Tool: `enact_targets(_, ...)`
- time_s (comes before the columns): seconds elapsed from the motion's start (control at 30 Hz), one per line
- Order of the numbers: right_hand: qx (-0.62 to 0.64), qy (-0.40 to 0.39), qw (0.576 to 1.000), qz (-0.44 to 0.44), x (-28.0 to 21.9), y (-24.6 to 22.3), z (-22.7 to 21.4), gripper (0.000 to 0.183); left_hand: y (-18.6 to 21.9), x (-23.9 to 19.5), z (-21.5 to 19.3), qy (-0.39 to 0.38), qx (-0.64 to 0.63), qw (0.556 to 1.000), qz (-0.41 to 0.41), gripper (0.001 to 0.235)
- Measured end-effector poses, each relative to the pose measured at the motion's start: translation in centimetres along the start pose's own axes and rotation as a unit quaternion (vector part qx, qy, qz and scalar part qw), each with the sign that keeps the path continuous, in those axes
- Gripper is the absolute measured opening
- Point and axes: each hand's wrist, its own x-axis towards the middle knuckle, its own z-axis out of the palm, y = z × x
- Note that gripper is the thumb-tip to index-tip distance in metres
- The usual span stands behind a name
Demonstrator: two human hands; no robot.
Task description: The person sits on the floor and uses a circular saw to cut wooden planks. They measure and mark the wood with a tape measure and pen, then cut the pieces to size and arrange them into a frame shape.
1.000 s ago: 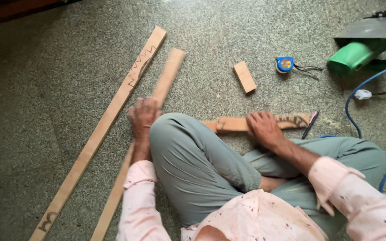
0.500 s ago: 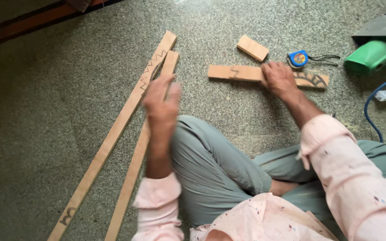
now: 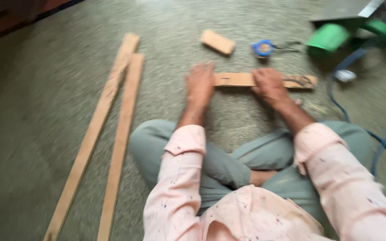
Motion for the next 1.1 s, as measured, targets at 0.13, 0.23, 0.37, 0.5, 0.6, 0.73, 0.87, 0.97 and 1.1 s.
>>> enact_targets(0.13, 0.026, 0.081, 0.996, -0.010, -0.3, 0.5, 0.6, 0.070, -2.4, 0.1, 4.8, -0.049, 0.127, 0.990, 0.035, 0.036)
enact_targets(0.23, 0.045, 0.085, 0.995, -0.007, -0.9, 0.7, 1.4, 0.069, -2.4, -0.2, 5.3, -0.086, 0.173, 0.980, 0.044, 0.025)
enact_targets(0.37, 0.051, 0.074, 0.996, -0.008, -0.5, 0.7, 1.3, 0.066, -2.0, -0.2, 3.9, -0.050, 0.182, 0.982, 0.029, 0.020)
enact_targets(0.5, 0.052, 0.077, 0.996, -0.013, -0.7, -0.4, 1.0, 0.061, -2.2, -0.8, 2.5, -0.059, 0.151, 0.986, -0.031, 0.013)
enact_targets(0.6, 0.051, 0.076, 0.996, -0.003, -0.6, -0.9, 0.0, 0.061, -2.2, -0.3, 0.1, -0.095, 0.087, 0.988, -0.083, 0.024)
enact_targets(0.73, 0.207, 0.100, 0.973, 0.010, -0.4, -0.4, -3.0, 0.057, -1.0, 0.5, -4.8, 0.066, -0.196, 0.978, -0.018, 0.069)
enact_targets(0.87, 0.433, 0.031, 0.900, 0.041, -0.6, -0.6, -6.3, 0.056, 1.3, 0.2, -8.8, 0.035, -0.607, 0.792, -0.047, 0.071)
enact_targets(0.97, 0.562, -0.050, 0.822, 0.075, -0.7, -1.3, -7.6, 0.062, 3.1, -0.8, -9.7, -0.011, -0.703, 0.710, 0.040, 0.054)
enact_targets(1.1, 0.604, -0.094, 0.787, 0.088, -0.7, -2.3, -7.5, 0.065, 4.8, -1.6, -9.8, -0.033, -0.660, 0.749, 0.039, 0.065)
